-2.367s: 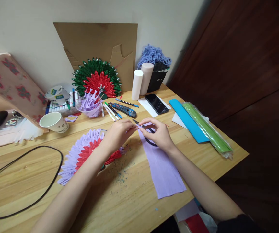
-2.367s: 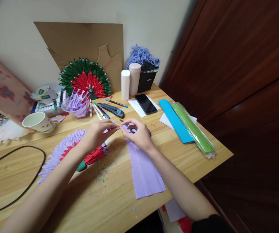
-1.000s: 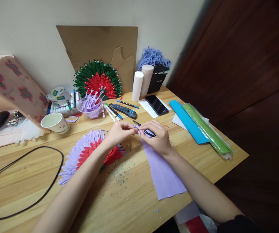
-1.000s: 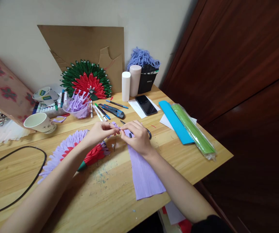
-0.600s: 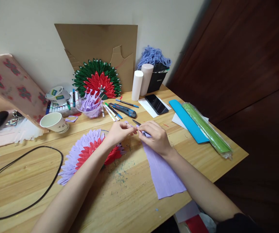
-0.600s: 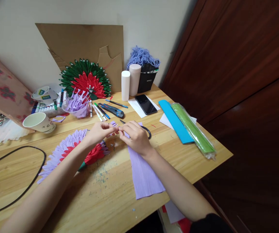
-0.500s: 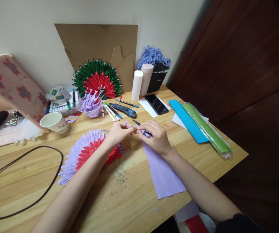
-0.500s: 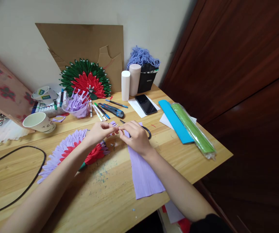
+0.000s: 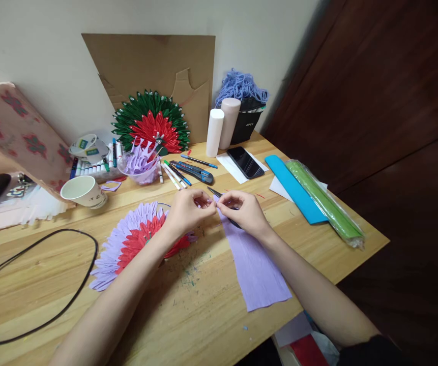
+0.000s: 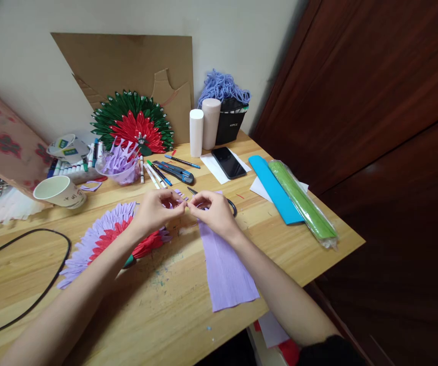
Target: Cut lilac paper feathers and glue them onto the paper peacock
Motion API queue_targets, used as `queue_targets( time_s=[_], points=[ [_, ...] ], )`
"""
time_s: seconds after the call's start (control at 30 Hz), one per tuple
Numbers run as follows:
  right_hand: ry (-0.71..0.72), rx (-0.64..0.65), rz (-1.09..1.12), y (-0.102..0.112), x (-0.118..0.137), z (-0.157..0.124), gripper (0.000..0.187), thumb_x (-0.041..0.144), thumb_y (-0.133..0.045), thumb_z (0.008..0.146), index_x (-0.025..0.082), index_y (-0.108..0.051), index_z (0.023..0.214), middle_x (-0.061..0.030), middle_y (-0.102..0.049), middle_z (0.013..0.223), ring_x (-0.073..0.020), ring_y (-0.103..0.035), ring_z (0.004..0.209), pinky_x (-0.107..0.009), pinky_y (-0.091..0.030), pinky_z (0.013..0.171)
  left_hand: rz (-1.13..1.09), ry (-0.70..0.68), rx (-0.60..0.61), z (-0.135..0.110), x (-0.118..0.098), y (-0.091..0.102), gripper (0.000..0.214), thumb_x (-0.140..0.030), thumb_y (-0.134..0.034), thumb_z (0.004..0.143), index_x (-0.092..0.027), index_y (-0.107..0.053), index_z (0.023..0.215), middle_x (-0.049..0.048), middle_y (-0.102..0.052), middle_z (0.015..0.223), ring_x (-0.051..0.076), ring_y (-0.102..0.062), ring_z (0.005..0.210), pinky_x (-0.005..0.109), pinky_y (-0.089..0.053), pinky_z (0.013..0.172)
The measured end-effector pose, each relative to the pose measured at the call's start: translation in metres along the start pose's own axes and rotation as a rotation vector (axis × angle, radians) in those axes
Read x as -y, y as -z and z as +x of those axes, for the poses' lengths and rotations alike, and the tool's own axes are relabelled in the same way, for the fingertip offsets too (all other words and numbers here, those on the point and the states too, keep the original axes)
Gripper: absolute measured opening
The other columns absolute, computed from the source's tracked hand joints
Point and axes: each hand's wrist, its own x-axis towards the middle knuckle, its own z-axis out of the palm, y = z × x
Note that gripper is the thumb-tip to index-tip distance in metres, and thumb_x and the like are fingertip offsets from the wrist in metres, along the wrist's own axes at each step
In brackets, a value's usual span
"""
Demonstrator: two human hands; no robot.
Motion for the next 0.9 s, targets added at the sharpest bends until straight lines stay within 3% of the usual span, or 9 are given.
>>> queue_targets(
  time_s=[0.27,0.4,0.53,0.9],
  points=[
    [-0.182,0.042,0.122,0.006,0.001,0.005,0.013,0.027,-0.066,0.064,0.014,-0.062,0.065,-0.0029,-0.064,0.066,-0.0132,-0.059,0.062,-0.026,-0.046,0.062,-0.015,0.049,-0.016,0.005,0.001,0.02,0.013,-0.022,-0.059,0.068,-0.01,-0.067,0.069,0.0048,-0.067,0.064,0.012,-0.059,0.056,0.021,-0.046,0.052],
    [-0.247,0.138,0.169,0.008,-0.002,0.007,0.013,0.027,-0.066,0.065,0.014,-0.064,0.063,-0.0009,-0.064,0.062,-0.0099,-0.055,0.057,-0.023,-0.043,0.059,-0.003,-0.182,0.052,0.003,0.003,0.024,0.021,-0.024,-0.061,0.074,-0.015,-0.068,0.091,0.0069,-0.07,0.087,0.015,-0.063,0.076,0.026,-0.049,0.07],
    [-0.271,0.236,0.249,0.008,-0.004,0.007,0.015,0.03,-0.067,0.066,0.015,-0.066,0.065,-0.0001,-0.064,0.063,-0.0086,-0.056,0.057,-0.021,-0.042,0.058,0.03,-0.375,0.196,0.0,0.005,0.021,0.018,-0.025,-0.059,0.079,-0.019,-0.07,0.092,0.0067,-0.069,0.089,0.015,-0.062,0.08,0.027,-0.048,0.073],
    [-0.319,0.268,0.384,0.007,-0.002,0.006,0.017,0.031,-0.066,0.07,0.014,-0.066,0.068,0.0008,-0.062,0.062,-0.0077,-0.055,0.058,-0.02,-0.042,0.058,0.216,-0.412,0.196,-0.002,-0.002,0.023,0.017,-0.019,-0.055,0.081,-0.017,-0.069,0.089,0.005,-0.067,0.079,0.013,-0.059,0.07,0.026,-0.045,0.066]
  ],
)
